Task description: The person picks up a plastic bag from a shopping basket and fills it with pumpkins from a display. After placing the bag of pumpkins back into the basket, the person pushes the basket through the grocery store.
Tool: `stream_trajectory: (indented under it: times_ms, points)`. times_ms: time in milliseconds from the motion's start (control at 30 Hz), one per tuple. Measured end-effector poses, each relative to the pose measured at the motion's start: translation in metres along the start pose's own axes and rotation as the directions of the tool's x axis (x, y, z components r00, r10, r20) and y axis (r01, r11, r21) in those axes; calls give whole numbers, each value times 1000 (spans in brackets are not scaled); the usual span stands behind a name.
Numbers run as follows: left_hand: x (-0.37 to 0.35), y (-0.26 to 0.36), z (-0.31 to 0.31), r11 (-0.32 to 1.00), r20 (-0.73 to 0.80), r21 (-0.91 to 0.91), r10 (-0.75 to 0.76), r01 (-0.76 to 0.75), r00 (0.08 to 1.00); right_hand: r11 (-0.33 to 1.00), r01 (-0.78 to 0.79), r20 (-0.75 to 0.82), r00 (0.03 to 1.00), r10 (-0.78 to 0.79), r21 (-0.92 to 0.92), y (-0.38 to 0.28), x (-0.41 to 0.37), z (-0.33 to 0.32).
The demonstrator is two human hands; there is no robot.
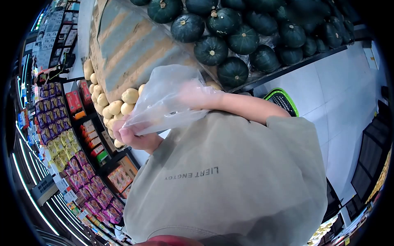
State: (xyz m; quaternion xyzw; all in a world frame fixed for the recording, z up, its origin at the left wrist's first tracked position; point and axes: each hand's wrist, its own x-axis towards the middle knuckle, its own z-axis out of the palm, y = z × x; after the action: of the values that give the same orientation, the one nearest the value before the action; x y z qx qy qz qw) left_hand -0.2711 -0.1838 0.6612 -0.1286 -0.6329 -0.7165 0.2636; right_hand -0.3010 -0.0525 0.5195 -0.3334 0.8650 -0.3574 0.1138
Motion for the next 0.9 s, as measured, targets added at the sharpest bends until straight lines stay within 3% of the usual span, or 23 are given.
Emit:
stream_trajectory:
  times_ms: [67, 133, 200, 233, 267, 300, 333, 467, 500, 533, 667, 700, 767, 900]
  points:
    - [8, 2, 0, 982, 121, -189, 28, -5, 992, 999, 38, -26, 999, -39, -21, 5, 1, 3]
    - [17, 5, 7, 965, 118, -258, 66, -33, 991, 995, 81, -49, 995, -84, -49, -2, 0, -11]
    - [26, 8, 11, 936, 44, -344, 94, -73, 995, 995, -43, 85, 995, 50, -86, -29, -3, -62]
    - [29, 7, 11, 938, 32, -338, 98, -82, 995, 996, -31, 94, 995, 39, -88, -32, -5, -75]
    - [33, 7, 10, 910, 5, -404, 108, -97, 994, 992, 89, -108, 989, -98, -85, -32, -8, -86]
    - [37, 7, 10, 876, -21, -468, 116, -112, 993, 973, 205, -306, 924, -227, -103, -31, -13, -98]
    - [42, 14, 17, 882, 45, -460, 140, -104, 989, 953, 207, -226, 940, -257, -222, -32, -18, -114]
    - [38, 15, 21, 917, 16, -362, 183, -165, 983, 964, 101, -223, 962, -158, -246, -34, -32, -130]
    - [37, 14, 20, 952, 9, -260, 172, -164, 985, 963, 102, -222, 962, -159, -248, -35, -36, -133]
    - [35, 13, 18, 975, 2, -154, 161, -159, 987, 987, 94, -218, 968, -121, -132, -38, -43, -137]
    - [26, 9, 11, 985, 9, -121, 126, -124, 992, 976, 81, -128, 990, -56, 202, -59, -80, -166]
    - [24, 7, 11, 988, -30, -106, 110, -112, 993, 977, 68, -132, 990, -42, 203, -59, -88, -168]
    - [21, 7, 12, 989, -49, -114, 84, -89, 995, 942, 202, -160, 974, -164, 268, -59, -104, -171]
    - [18, 9, 20, 995, 51, -84, 50, -46, 997, 962, 11, -112, 993, 20, 274, -66, -135, -151]
